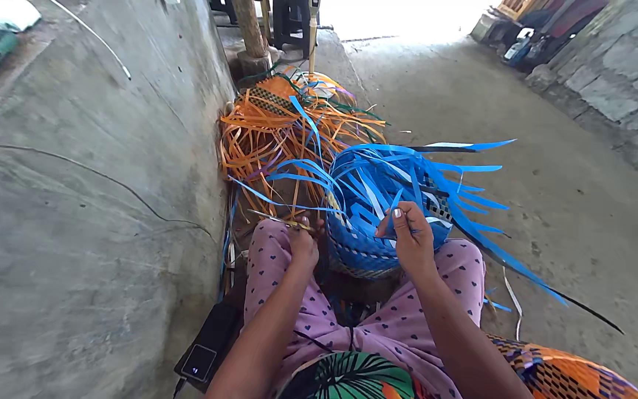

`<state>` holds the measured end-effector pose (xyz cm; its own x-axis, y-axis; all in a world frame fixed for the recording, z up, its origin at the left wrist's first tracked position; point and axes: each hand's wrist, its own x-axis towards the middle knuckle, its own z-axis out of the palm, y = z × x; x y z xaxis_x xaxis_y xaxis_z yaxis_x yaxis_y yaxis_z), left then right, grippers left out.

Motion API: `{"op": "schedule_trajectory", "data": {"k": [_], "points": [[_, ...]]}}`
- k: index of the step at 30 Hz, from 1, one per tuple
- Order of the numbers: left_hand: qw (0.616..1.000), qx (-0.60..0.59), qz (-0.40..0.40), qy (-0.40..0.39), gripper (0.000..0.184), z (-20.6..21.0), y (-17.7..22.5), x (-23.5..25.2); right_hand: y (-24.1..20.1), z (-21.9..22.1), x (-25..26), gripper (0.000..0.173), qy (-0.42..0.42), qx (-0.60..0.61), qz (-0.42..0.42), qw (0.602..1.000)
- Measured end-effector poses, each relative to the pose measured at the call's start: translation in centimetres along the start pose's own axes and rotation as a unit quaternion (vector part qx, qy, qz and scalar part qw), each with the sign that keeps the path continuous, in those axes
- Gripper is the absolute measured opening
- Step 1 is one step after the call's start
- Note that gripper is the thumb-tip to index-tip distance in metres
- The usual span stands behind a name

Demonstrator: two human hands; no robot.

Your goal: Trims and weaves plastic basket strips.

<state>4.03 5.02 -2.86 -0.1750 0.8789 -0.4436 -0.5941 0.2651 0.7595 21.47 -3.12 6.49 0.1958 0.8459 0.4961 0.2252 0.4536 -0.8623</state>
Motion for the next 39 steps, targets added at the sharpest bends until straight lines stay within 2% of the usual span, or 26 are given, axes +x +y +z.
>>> {"op": "schedule_trajectory", "data": {"k": [3,6,10,13,17,21,25,28,31,35,39], "points": [[0.996,-0.083,0.016,-0.006,0.016,1.1,2.0,1.7,0.1,0.5,0.0,0.021,-0.014,0.048,0.018,0.999],[0.993,-0.094,0.054,-0.035,0.011,2.6,4.1,0.8,0.1,0.3,0.2,0.008,-0.026,0.079,0.035,0.996],[0.981,-0.008,0.140,-0.132,0.018,3.9,4.8,-2.4,-0.2,0.5,1.2,0.021,-0.042,0.051,0.068,0.995],[0.960,0.055,0.195,-0.195,0.026,4.2,3.9,-4.2,0.1,1.3,1.9,0.026,-0.054,-0.035,0.091,0.994],[0.950,0.132,0.212,-0.186,0.031,5.0,2.9,-6.2,1.2,2.3,2.6,0.022,-0.084,-0.127,0.090,0.984],[0.939,0.182,0.220,-0.194,0.031,5.0,2.2,-6.2,2.5,2.4,2.6,0.011,-0.051,-0.101,0.071,0.991],[0.920,0.242,0.228,-0.208,0.030,4.9,2.3,-6.0,3.1,2.1,2.6,0.012,-0.038,-0.066,0.093,0.993],[0.883,0.322,0.257,-0.223,0.023,4.0,2.5,-5.5,3.0,1.9,3.1,0.013,0.001,-0.021,0.158,0.987],[0.819,0.423,0.283,-0.266,0.028,1.7,1.6,-4.4,3.3,1.5,3.7,0.012,0.054,0.034,0.206,0.977],[0.736,0.553,0.198,-0.337,0.044,-0.1,1.0,-4.4,3.3,1.0,3.7,0.009,0.079,0.089,0.235,0.965],[0.696,0.610,0.133,-0.354,0.049,0.0,0.8,-4.7,3.2,0.8,3.5,0.011,0.083,0.118,0.236,0.961]]}}
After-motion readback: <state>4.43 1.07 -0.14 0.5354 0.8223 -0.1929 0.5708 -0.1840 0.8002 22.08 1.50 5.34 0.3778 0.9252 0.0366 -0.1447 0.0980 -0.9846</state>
